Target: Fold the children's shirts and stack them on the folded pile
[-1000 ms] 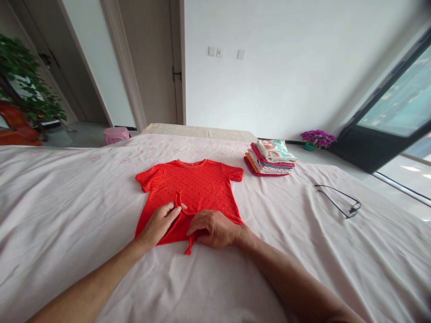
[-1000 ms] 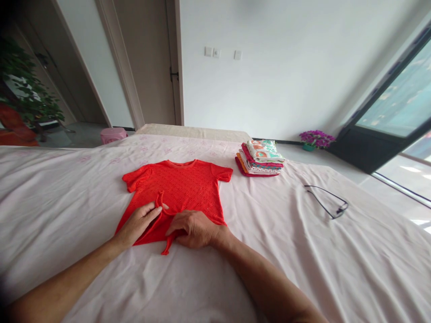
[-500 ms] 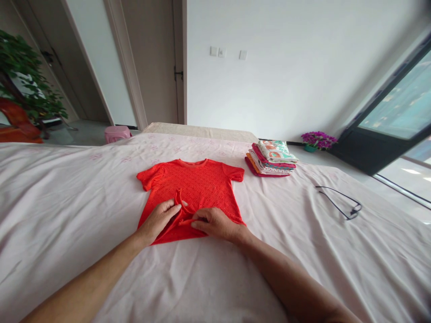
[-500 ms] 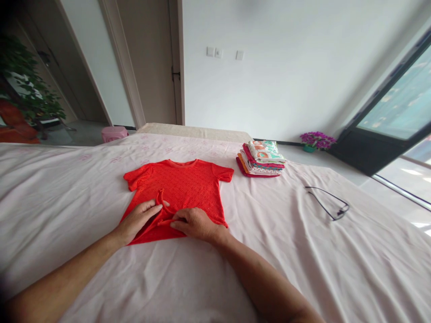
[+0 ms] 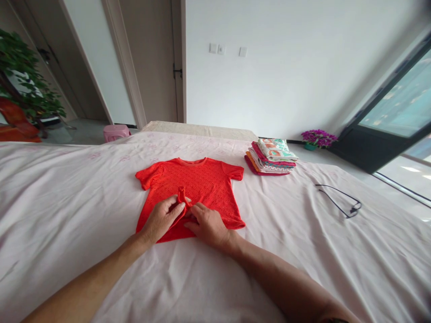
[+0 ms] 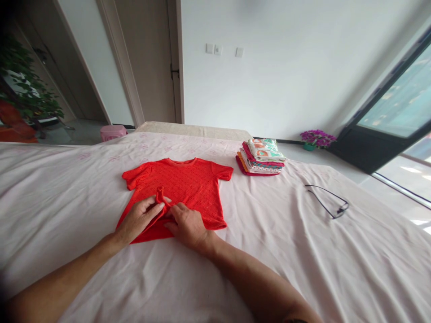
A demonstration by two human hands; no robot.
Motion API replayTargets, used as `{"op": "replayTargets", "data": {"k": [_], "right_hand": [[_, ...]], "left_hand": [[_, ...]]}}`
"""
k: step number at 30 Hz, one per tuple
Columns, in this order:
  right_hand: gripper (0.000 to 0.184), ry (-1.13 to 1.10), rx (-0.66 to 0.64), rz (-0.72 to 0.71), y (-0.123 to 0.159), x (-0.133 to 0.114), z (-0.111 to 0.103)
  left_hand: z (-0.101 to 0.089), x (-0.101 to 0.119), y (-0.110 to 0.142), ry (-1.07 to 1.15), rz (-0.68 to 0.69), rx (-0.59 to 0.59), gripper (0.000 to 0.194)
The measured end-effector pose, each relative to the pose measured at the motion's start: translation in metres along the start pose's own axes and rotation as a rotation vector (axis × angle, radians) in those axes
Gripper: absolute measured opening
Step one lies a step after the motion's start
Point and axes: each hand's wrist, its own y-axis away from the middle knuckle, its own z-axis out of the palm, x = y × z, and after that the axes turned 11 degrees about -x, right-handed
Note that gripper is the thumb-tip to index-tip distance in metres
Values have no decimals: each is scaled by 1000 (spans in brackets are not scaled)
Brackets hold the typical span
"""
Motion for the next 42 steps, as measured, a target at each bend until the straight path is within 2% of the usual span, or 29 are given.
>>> {"op": "replayTargets", "data": {"k": [5, 10, 12, 14, 17, 20, 22, 25, 28, 32, 37, 42], "right_hand": [[26, 19, 31, 101, -1, -6, 4], [28, -162, 6, 163, -4, 4, 1], [23, -373, -81, 129, -5, 19, -8], [25, -641, -236, 115, -5, 35, -21], [23, -862, -359, 210, -2, 51, -42], [12, -855, -410, 302, 3, 49, -55], [21, -829, -489, 309, 5, 43, -58], [36, -670, -544, 233, 6, 34, -57], [39, -378, -492, 157, 8, 26, -52], [24, -160, -396, 200, 10, 18, -41], [7, -280, -387, 196, 10, 22, -35], [17, -582, -383, 200, 7, 27, -33]], "left_hand": [[4, 7, 3, -91, 42, 23, 29], [13, 5, 6, -183, 74, 6, 22], [16, 0, 8, -198, 76, -40, 23], [18, -7, 10, -216, 69, -93, 31], [20, -16, 13, -271, 55, -122, 43], [23, -19, 12, -354, 53, -127, 51], [24, -19, 12, -408, 64, -131, 53], [25, -18, 13, -462, 90, -127, 46], [23, -16, 14, -490, 111, -161, 32], [20, -14, 15, -537, 143, -202, 21], [19, -10, 17, -591, 149, -214, 14], [18, -9, 18, -631, 156, -229, 10]]}}
